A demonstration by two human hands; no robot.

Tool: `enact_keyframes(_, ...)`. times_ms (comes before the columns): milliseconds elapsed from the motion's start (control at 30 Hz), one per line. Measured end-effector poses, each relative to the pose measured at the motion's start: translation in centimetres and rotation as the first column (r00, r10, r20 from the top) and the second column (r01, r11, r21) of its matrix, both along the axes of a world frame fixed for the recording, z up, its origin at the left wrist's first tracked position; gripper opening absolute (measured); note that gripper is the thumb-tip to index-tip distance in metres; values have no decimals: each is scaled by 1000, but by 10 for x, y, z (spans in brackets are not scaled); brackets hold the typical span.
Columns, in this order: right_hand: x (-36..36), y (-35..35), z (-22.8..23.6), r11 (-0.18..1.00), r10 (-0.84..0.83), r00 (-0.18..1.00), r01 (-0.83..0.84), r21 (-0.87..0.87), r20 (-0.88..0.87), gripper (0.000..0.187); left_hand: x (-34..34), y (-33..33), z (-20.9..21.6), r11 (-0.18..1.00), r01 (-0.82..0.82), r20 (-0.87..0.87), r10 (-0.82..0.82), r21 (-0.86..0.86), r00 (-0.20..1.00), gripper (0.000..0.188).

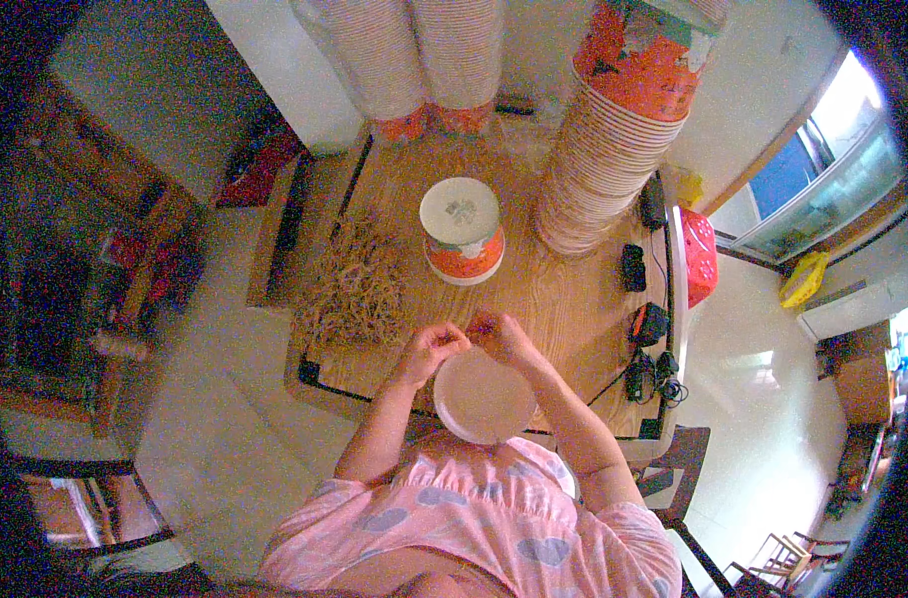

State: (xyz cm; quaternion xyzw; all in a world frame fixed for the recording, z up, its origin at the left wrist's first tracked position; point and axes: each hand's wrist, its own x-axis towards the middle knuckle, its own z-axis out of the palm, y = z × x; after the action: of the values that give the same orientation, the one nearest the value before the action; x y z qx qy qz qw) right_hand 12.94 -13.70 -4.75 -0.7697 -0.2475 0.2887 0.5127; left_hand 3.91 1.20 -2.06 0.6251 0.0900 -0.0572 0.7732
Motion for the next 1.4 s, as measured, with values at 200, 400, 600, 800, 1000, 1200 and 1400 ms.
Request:
enact_keyframes(200, 0, -2, 15, 992, 67, 998, -66, -109, 7, 9, -3, 4, 2, 997, 21, 40, -18, -74, 999, 7)
enact_keyframes(400, -1, -5, 10, 992, 84, 995, -88, -85, -47, 10, 4, 6, -5, 907, -93, -131, 43, -410, 991, 11)
enact_keyframes(600, 5, -10, -23, 995, 79, 945, -58, 76, -319, 9, 13, 14, -37, 968, 24, -99, 1, 249, 995, 15)
enact_keyframes(800, 6, -8, -9, 994, -66, 965, 85, 62, -255, 11, 14, 7, -40, 921, 55, -124, -8, 386, 992, 13)
enact_keyframes(1000, 7, -11, -7, 997, -40, 942, 58, 45, -333, 15, 17, 0, -42, 963, -63, -22, 71, 261, 997, 16)
enact_keyframes(1200, 8, -13, -3, 1000, 6, 902, 1, 15, -431, 18, 18, 2, -36, 942, -14, -167, 74, 334, 983, 13)
enact_keyframes(1400, 9, -14, -11, 999, 44, 909, -33, 35, -414, 17, 22, -1, -53, 907, -127, -35, 154, 402, 987, 13)
